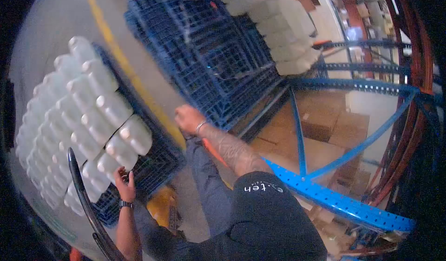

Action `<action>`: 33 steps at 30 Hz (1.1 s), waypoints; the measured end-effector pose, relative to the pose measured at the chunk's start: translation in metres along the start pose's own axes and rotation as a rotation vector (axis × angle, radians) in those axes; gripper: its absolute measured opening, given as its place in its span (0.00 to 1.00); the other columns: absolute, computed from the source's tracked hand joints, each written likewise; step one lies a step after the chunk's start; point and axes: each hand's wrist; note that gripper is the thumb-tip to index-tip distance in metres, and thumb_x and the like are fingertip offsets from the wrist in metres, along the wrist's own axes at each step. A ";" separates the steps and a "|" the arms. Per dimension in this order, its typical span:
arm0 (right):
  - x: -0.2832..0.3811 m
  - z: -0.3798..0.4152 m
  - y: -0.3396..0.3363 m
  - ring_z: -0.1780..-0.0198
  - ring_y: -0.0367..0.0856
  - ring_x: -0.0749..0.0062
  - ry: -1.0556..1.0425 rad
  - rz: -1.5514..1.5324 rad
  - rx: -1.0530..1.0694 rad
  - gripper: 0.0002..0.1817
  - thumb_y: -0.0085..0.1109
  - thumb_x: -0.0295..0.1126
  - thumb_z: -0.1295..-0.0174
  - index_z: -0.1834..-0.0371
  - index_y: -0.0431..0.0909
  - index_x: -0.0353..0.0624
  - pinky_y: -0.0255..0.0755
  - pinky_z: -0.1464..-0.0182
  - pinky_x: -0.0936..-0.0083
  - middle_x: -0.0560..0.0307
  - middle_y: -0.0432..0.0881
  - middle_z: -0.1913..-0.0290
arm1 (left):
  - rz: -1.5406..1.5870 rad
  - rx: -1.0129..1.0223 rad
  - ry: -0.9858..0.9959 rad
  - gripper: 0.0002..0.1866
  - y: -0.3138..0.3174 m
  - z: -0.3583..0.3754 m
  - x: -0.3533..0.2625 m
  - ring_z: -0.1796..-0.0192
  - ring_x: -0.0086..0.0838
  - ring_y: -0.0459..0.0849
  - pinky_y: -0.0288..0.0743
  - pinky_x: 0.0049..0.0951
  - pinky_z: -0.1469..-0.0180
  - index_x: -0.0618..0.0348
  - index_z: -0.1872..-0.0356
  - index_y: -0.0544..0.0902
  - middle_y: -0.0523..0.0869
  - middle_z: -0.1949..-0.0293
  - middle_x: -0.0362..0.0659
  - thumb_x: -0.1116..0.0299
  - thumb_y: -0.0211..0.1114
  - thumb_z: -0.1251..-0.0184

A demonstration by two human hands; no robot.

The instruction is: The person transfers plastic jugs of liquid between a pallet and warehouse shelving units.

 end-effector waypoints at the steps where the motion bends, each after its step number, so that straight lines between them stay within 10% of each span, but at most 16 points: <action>1: -0.037 -0.002 -0.030 0.49 0.77 0.50 0.142 0.028 -0.061 0.16 0.55 0.39 0.43 0.57 0.78 0.39 0.72 0.47 0.60 0.44 0.80 0.54 | -0.012 0.023 0.019 0.16 0.017 -0.011 -0.015 0.61 0.29 0.79 0.74 0.28 0.55 0.63 0.51 0.73 0.78 0.61 0.45 0.72 0.65 0.38; 7: -0.231 -0.007 -0.229 0.52 0.79 0.46 0.692 0.072 -0.721 0.26 0.60 0.50 0.40 0.55 0.76 0.34 0.72 0.49 0.59 0.39 0.81 0.56 | 0.144 0.246 -0.042 0.12 0.118 -0.045 -0.054 0.63 0.24 0.77 0.73 0.25 0.58 0.64 0.54 0.74 0.78 0.65 0.41 0.72 0.63 0.35; 10: -0.329 -0.013 -0.340 0.58 0.78 0.55 0.867 -0.452 -0.871 0.35 0.50 0.63 0.39 0.50 0.74 0.37 0.71 0.50 0.56 0.48 0.80 0.65 | 0.138 0.384 -0.176 0.09 0.142 -0.034 -0.051 0.61 0.24 0.76 0.72 0.26 0.55 0.63 0.58 0.74 0.78 0.64 0.41 0.72 0.63 0.34; 14: -0.346 -0.043 -0.442 0.33 0.62 0.44 0.819 -1.125 -1.073 0.52 0.44 0.71 0.42 0.25 0.45 0.45 0.63 0.40 0.42 0.38 0.58 0.31 | -0.015 0.572 -0.338 0.08 0.144 -0.012 -0.025 0.62 0.26 0.78 0.73 0.29 0.56 0.64 0.59 0.76 0.81 0.65 0.43 0.72 0.63 0.35; 22: -0.413 -0.117 -0.471 0.31 0.58 0.42 0.657 -1.319 -1.305 0.54 0.45 0.73 0.45 0.24 0.42 0.48 0.57 0.35 0.43 0.36 0.58 0.31 | -0.079 0.538 -0.579 0.08 0.137 -0.020 -0.060 0.71 0.21 0.77 0.72 0.23 0.66 0.63 0.64 0.77 0.81 0.73 0.39 0.69 0.65 0.35; 26: -0.395 -0.159 -0.447 0.41 0.73 0.43 0.679 -1.255 -1.722 0.54 0.52 0.60 0.41 0.28 0.29 0.41 0.73 0.44 0.53 0.27 0.61 0.37 | 0.035 0.442 -0.513 0.09 0.128 -0.040 -0.054 0.73 0.20 0.75 0.69 0.22 0.69 0.62 0.65 0.77 0.80 0.74 0.38 0.67 0.65 0.35; 30: -0.322 -0.201 -0.402 0.38 0.70 0.42 0.858 -0.943 -1.727 0.50 0.44 0.56 0.33 0.29 0.26 0.30 0.67 0.37 0.58 0.27 0.59 0.33 | -0.168 0.446 -0.560 0.10 0.130 -0.062 -0.090 0.74 0.19 0.73 0.68 0.22 0.70 0.63 0.66 0.77 0.79 0.76 0.38 0.66 0.64 0.34; 33: -0.292 -0.198 -0.373 0.43 0.73 0.43 0.810 -1.189 -0.915 0.41 0.48 0.58 0.36 0.34 0.54 0.32 0.68 0.41 0.53 0.32 0.63 0.35 | -0.080 0.439 -0.462 0.10 0.140 -0.059 -0.088 0.73 0.19 0.74 0.69 0.21 0.69 0.63 0.65 0.78 0.79 0.77 0.37 0.66 0.64 0.34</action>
Point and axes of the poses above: each hand's wrist, its own z-axis away from the middle knuckle, its own y-axis out of the palm, x = y × z
